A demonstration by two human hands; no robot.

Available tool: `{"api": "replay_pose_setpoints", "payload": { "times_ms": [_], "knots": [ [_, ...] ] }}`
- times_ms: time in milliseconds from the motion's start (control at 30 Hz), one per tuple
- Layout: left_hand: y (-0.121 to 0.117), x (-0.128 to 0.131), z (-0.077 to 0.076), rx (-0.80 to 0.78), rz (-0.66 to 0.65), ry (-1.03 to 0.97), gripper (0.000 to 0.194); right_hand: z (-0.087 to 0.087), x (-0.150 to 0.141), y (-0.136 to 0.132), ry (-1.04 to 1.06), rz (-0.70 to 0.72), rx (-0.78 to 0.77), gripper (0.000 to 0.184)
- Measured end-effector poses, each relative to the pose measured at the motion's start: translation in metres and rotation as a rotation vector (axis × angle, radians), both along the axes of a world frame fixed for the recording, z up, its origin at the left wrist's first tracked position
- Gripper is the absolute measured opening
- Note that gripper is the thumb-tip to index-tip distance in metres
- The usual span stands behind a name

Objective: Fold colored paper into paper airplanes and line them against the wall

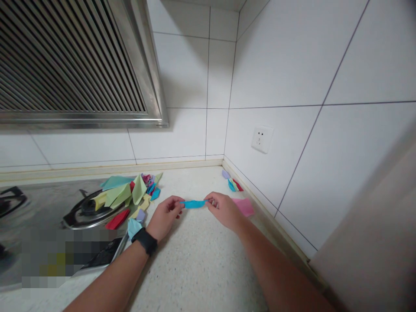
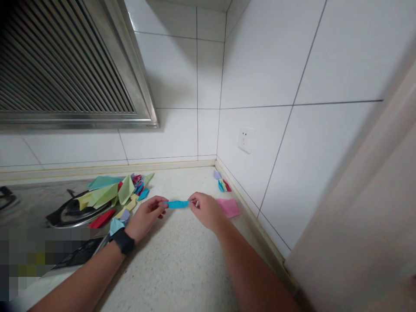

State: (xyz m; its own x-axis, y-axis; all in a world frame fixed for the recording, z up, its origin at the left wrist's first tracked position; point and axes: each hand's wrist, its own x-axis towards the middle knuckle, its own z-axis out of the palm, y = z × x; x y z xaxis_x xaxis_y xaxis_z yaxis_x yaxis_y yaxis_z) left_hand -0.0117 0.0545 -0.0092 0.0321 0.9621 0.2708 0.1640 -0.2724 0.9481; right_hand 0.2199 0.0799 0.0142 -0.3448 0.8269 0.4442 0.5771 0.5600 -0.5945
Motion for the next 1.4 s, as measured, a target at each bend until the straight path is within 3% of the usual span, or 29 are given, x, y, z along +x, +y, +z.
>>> {"api": "replay_pose_setpoints", "payload": {
  "times_ms": [367, 1067, 1400],
  "knots": [
    [0.000, -0.002, 0.004, 0.057, 0.038, 0.058, 0.027, 0.004, 0.003, 0.000, -0.025, 0.001, 0.104, 0.008],
    [-0.001, -0.003, 0.010, -0.053, 0.093, -0.091, 0.038, 0.007, 0.003, -0.003, -0.172, 0.052, 0.181, 0.007],
    [-0.005, 0.003, 0.016, -0.107, 0.061, -0.167, 0.046, 0.004, 0.000, -0.006, -0.141, 0.027, 0.165, 0.003]
  ]
}}
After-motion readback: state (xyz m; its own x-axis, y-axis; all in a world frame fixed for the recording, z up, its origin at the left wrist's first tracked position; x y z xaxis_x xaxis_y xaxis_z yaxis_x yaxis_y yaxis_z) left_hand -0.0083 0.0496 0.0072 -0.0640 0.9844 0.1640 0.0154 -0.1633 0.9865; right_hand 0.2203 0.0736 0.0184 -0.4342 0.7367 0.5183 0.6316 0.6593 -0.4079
